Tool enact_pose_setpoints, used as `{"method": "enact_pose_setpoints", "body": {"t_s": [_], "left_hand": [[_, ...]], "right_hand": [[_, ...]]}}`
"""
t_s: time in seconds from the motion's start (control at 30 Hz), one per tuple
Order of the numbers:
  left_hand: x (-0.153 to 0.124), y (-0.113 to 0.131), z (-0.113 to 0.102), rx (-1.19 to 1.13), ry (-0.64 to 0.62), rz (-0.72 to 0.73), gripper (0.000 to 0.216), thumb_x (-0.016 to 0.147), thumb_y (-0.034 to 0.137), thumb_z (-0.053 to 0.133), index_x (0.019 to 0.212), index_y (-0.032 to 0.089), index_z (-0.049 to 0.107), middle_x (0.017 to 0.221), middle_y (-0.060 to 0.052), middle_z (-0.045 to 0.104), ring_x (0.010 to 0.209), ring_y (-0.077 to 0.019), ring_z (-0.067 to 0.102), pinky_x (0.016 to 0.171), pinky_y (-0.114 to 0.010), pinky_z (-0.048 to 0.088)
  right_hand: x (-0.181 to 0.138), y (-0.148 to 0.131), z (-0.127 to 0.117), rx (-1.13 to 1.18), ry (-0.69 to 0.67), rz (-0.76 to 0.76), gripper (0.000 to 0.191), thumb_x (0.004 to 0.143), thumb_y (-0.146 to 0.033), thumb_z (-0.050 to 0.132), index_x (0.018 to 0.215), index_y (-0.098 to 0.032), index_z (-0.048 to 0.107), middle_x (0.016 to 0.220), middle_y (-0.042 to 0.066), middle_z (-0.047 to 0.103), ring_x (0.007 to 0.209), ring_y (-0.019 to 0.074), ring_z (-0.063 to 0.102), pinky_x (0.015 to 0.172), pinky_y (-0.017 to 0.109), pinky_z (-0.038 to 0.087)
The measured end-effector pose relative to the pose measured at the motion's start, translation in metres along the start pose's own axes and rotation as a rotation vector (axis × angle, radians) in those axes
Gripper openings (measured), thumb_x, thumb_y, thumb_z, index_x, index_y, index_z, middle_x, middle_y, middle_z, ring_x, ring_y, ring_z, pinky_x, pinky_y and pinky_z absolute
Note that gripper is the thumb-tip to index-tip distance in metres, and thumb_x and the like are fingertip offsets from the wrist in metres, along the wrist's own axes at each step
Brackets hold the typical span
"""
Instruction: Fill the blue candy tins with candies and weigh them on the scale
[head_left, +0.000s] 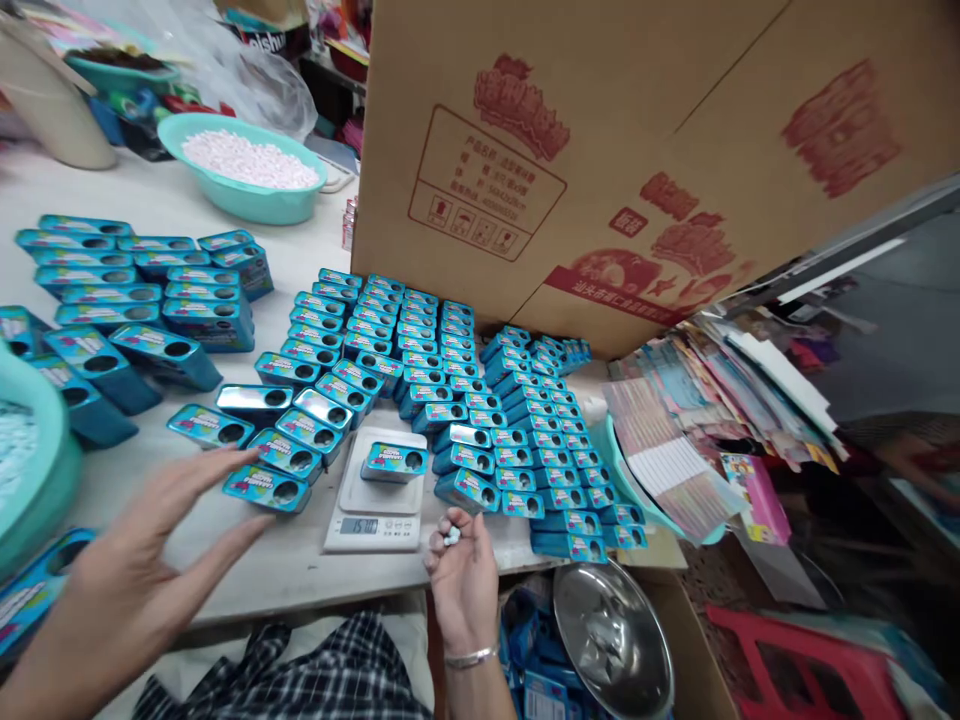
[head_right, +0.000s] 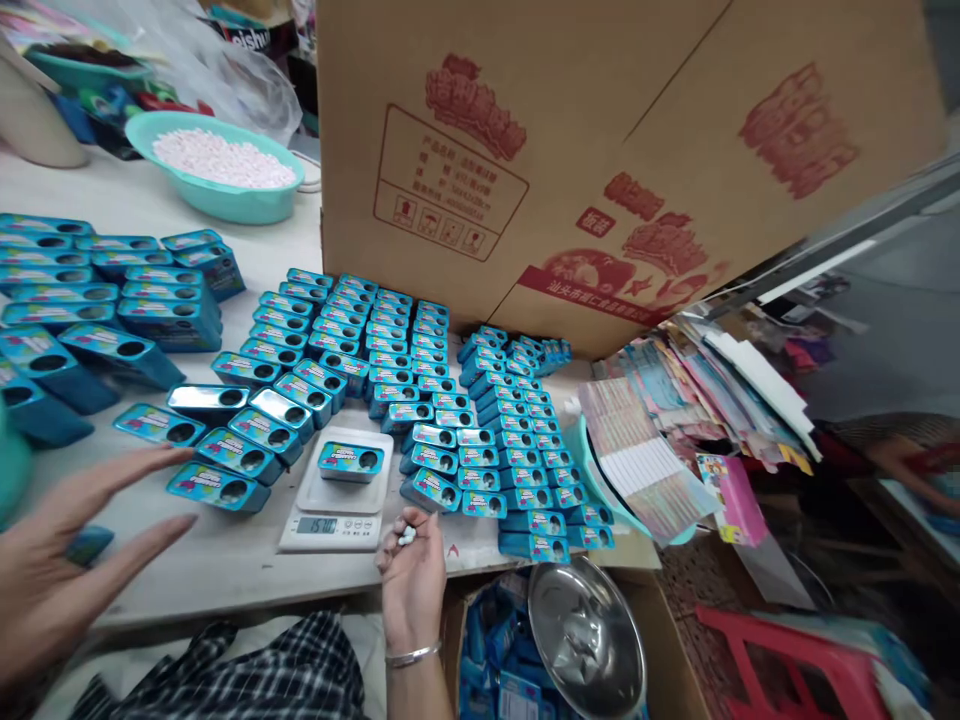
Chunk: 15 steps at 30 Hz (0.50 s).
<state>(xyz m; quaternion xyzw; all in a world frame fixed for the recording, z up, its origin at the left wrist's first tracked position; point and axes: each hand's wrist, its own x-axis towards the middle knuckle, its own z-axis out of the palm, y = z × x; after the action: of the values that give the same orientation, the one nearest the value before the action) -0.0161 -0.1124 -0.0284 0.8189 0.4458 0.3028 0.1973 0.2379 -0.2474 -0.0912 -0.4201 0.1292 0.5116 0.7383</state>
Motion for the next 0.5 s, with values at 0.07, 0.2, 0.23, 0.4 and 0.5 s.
{"method": "enact_pose_setpoints", "body": {"t_s": [0.07,0.2,0.23,0.4,0.5], "left_hand": [[0.007,0.007,0.014,-0.069,-0.04,0.062,0.051,0.09,0.05,0.055,0.137,0.032,0.046,0.135,-0.002,0.055,0.125,-0.0247,0.052,0.112,-0.044,0.04],[0.02,0.014,0.042,-0.08,-0.09,0.204,0.056,0.089,0.046,0.058,0.14,0.028,0.043,0.135,-0.006,0.055,0.128,-0.0268,0.05,0.109,-0.045,0.04],[0.023,0.015,0.048,-0.054,-0.098,0.232,0.058,0.089,0.046,0.058,0.14,0.026,0.043,0.135,-0.008,0.056,0.127,-0.0281,0.05,0.109,-0.046,0.04],[0.041,0.023,0.086,0.231,-0.129,0.311,0.06,0.085,0.029,0.058,0.142,0.017,0.042,0.141,-0.015,0.053,0.136,-0.0397,0.041,0.112,-0.066,0.024],[0.053,0.028,0.104,0.276,-0.184,0.337,0.049,0.079,0.016,0.056,0.128,0.014,0.053,0.134,-0.016,0.06,0.136,-0.0397,0.041,0.113,-0.067,0.02]], "right_hand": [[0.0,-0.002,0.003,0.022,-0.004,0.009,0.028,0.073,-0.039,0.076,0.086,-0.018,0.062,0.069,-0.005,0.053,0.055,0.0061,0.049,0.049,0.019,0.037],[0.001,-0.009,0.015,0.06,-0.031,0.009,0.025,0.071,-0.029,0.078,0.089,-0.018,0.064,0.067,-0.006,0.053,0.054,0.0052,0.048,0.049,0.018,0.038],[0.001,-0.01,0.019,0.069,-0.042,0.003,0.024,0.072,-0.028,0.078,0.089,-0.018,0.064,0.068,-0.006,0.054,0.055,0.0056,0.049,0.05,0.018,0.04],[0.008,-0.011,0.034,0.103,-0.014,-0.02,0.018,0.076,-0.026,0.074,0.089,-0.018,0.066,0.078,-0.001,0.064,0.072,0.011,0.063,0.068,0.025,0.053],[0.012,-0.006,0.034,0.145,-0.008,0.0,0.014,0.078,-0.022,0.071,0.09,-0.016,0.067,0.082,0.001,0.067,0.079,0.0131,0.066,0.078,0.028,0.055]]}}
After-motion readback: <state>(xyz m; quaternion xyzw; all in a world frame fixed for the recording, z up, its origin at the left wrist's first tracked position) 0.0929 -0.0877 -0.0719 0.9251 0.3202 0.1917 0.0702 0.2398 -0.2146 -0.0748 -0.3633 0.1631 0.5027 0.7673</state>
